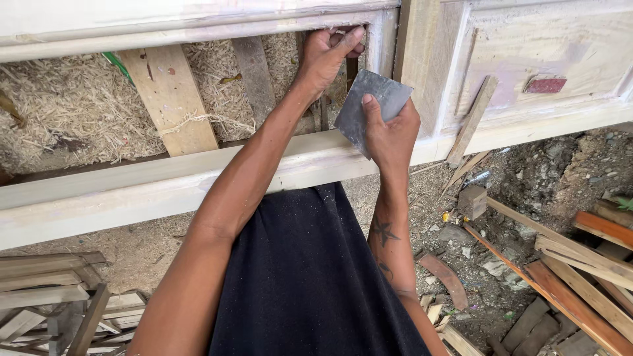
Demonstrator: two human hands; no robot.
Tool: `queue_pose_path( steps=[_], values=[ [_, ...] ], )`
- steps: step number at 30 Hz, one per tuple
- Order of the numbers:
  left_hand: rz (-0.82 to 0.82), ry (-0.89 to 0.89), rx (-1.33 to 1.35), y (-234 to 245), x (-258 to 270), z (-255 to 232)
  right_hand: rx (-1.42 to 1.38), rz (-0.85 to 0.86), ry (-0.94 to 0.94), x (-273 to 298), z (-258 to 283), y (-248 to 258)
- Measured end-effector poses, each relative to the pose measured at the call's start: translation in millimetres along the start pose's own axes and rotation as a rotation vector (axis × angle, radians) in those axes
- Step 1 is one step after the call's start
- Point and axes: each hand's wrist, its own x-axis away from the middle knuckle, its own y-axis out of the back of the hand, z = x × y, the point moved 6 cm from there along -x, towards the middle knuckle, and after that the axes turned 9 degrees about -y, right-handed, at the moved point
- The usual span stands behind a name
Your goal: The person sands a white wooden door panel using a sanding block and sandpaper. They work on the flat surfaces and edges, switching between tools to smooth the wood.
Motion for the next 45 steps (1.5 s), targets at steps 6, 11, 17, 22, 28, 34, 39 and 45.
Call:
queue_pose_path(
  steps=[6, 11, 17, 22, 28, 34, 39, 45],
  values=[
    [0.009, -0.049, -0.01, -1.5, -0.7, -2.7, -0.043, 0.007, -0.016, -8.6, -5.3, 1.5],
    [0.042, -0.045, -0.166, -2.6, 0.8, -13.5, -0.074, 0.003, -0.016, -11.6, -8.3, 3.3],
    [0.059, -0.071, -0.184, -4.9, 1.3, -23.1, -0.134, -0.044, -0.029, -13.2, -8.5, 0.1],
    [0.04, 0.145, -0.11, 4.0, 12.5, -20.6, -0.202, -0.074, -0.232, -35.3, -25.1, -22.2],
    [-0.004, 0.386, 0.124, 30.3, 53.2, -60.4, -0.649, -0.024, -0.292, -50.2, -26.7, -55.7],
    [-0.064, 0.404, 0.09, 26.6, 54.8, -87.1, -0.757, -0.106, -0.317, -53.7, -21.6, -60.7],
    [-0.102, 0.366, 0.16, 25.1, 52.5, -90.7, -0.821, -0.072, -0.361, -52.4, -15.7, -61.2],
    [-0.16, 0.329, 0.208, 25.3, 51.6, -89.9, -0.87, -0.071, -0.401, -50.1, -11.4, -63.3]
  ],
)
